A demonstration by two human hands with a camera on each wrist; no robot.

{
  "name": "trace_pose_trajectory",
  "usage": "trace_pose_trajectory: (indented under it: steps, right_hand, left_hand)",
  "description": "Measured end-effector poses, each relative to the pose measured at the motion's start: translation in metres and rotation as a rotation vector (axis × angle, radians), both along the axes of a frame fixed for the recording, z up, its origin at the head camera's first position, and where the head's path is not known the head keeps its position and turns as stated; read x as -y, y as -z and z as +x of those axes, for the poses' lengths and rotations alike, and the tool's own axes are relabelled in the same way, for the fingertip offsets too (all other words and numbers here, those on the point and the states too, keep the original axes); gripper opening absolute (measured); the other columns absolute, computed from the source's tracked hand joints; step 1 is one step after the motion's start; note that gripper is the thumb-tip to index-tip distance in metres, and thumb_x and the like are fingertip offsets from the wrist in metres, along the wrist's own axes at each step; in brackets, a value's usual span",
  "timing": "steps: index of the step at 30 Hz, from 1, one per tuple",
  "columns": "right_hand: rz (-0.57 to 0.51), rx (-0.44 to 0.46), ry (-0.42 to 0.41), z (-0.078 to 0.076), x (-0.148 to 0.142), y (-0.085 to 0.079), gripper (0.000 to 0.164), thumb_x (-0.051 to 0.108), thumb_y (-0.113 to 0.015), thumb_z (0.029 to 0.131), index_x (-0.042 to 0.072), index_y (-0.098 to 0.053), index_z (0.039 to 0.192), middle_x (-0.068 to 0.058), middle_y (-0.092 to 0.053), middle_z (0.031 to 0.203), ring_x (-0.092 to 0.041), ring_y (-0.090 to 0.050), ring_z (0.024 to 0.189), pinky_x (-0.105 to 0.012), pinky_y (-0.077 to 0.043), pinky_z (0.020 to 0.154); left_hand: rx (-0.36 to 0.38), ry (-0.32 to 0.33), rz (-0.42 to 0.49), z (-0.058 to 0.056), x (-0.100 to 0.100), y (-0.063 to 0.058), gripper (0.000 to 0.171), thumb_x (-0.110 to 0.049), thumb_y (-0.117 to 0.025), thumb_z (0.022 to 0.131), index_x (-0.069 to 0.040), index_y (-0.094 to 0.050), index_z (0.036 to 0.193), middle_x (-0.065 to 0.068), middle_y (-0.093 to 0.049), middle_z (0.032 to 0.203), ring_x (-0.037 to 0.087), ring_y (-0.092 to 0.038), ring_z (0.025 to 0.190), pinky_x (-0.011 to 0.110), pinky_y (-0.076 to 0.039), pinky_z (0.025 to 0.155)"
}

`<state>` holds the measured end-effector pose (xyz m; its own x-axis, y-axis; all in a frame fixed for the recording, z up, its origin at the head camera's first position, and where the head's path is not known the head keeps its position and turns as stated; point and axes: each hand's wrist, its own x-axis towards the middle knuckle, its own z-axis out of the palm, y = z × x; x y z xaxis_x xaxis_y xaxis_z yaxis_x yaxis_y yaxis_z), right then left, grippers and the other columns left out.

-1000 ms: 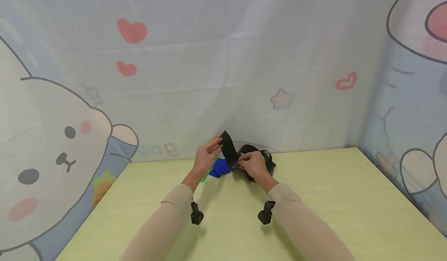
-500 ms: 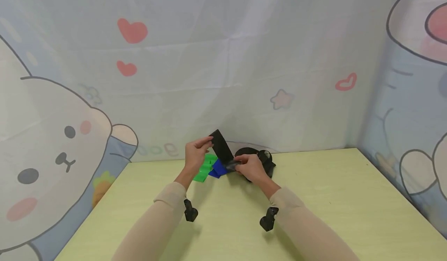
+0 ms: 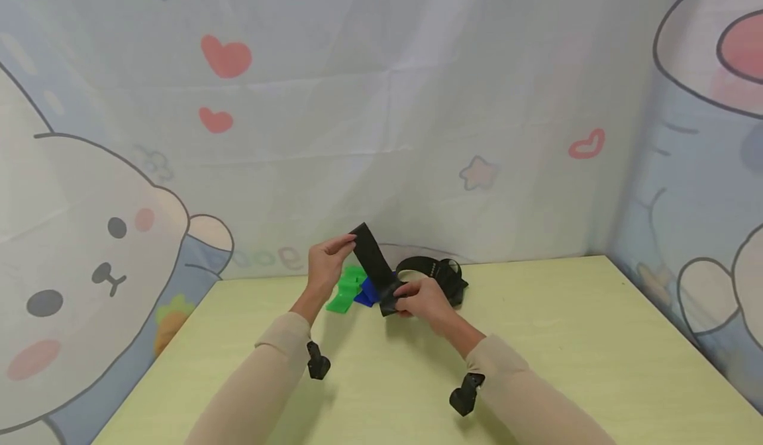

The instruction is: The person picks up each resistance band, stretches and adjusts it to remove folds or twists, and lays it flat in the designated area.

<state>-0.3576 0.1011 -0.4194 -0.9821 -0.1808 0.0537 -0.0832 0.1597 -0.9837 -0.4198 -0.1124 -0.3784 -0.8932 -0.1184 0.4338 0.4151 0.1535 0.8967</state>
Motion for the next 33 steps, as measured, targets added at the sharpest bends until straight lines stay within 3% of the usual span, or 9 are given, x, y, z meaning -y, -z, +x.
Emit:
trace_pose_trajectory:
  steps: [7, 13, 19, 23, 33]
  right_hand:
    - [0.034, 0.07, -0.046, 0.02, 0.001, -0.003, 0.023, -0.005, -0.069, 0.085, -0.012, -0.068, 0.107, -0.02, -0.068, 0.105, -0.029, -0.073, 0.081, -0.04, -0.06, 0.076]
    - [0.069, 0.111, -0.113, 0.035, 0.006, -0.004, 0.026, -0.007, -0.069, 0.081, -0.013, -0.068, 0.107, -0.02, -0.067, 0.104, -0.028, -0.072, 0.075, -0.039, -0.061, 0.072]
    - [0.035, 0.139, -0.213, 0.047, 0.012, 0.004, 0.023, -0.009, -0.066, 0.083, -0.017, -0.066, 0.104, -0.022, -0.065, 0.1, -0.027, -0.073, 0.071, -0.038, -0.061, 0.068]
    - [0.021, 0.158, -0.276, 0.053, 0.016, 0.009, 0.017, -0.009, -0.063, 0.085, -0.017, -0.068, 0.098, -0.021, -0.067, 0.093, -0.027, -0.072, 0.07, -0.037, -0.061, 0.066]
    - [0.082, 0.215, -0.378, 0.069, 0.023, 0.01, 0.007, -0.009, -0.064, 0.084, -0.011, -0.067, 0.091, -0.019, -0.066, 0.091, -0.027, -0.071, 0.068, -0.037, -0.061, 0.061]
  left_hand:
    - [0.06, 0.057, -0.008, 0.005, 0.009, -0.004, 0.029, -0.003, -0.064, 0.097, -0.007, -0.071, 0.125, 0.012, -0.062, 0.135, 0.029, -0.065, 0.114, 0.043, -0.056, 0.089]
    - [0.08, 0.07, 0.013, 0.003, 0.014, -0.002, 0.032, 0.003, -0.062, 0.097, -0.004, -0.069, 0.127, 0.017, -0.058, 0.138, 0.033, -0.064, 0.115, 0.038, -0.058, 0.082]
    - [0.117, 0.032, 0.002, 0.0, 0.021, 0.002, 0.032, 0.002, -0.062, 0.097, -0.008, -0.07, 0.126, 0.015, -0.06, 0.136, 0.03, -0.064, 0.114, 0.033, -0.059, 0.08]
    - [0.117, 0.025, -0.007, -0.001, 0.025, 0.004, 0.031, 0.005, -0.061, 0.096, -0.004, -0.07, 0.125, 0.018, -0.062, 0.133, 0.033, -0.065, 0.111, 0.034, -0.059, 0.08]
    - [0.143, 0.021, 0.011, -0.005, 0.033, 0.009, 0.028, 0.005, -0.065, 0.094, -0.002, -0.072, 0.12, 0.019, -0.067, 0.12, 0.031, -0.069, 0.098, 0.031, -0.059, 0.076]
